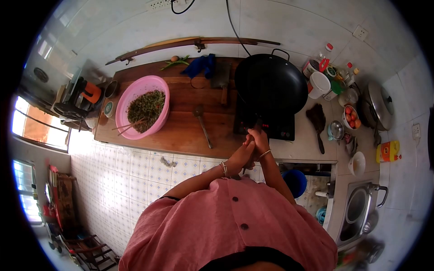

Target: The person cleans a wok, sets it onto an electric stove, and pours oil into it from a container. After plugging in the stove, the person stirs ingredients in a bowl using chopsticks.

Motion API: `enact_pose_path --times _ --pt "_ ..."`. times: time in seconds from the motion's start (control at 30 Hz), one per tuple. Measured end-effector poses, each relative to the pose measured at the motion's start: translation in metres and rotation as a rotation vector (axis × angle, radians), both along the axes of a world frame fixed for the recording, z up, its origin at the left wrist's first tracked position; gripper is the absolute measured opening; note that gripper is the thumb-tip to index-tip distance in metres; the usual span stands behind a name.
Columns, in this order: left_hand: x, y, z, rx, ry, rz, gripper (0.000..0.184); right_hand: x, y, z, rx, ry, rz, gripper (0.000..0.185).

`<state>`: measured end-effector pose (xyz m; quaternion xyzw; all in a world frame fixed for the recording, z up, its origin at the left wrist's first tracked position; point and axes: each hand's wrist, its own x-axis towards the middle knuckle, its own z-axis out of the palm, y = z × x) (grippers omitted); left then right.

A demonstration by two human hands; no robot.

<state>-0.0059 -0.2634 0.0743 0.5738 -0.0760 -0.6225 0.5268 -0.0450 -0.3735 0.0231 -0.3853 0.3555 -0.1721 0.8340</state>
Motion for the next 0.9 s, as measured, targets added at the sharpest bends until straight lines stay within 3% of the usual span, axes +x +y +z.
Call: enact_pose_path --times 0.9 --pt "0.0036 0.0012 -0.0081 0.026 0.009 -0.029 0.039 0.0008 0.0028 0.0023 -0.030 0.038 0.015 0.019"
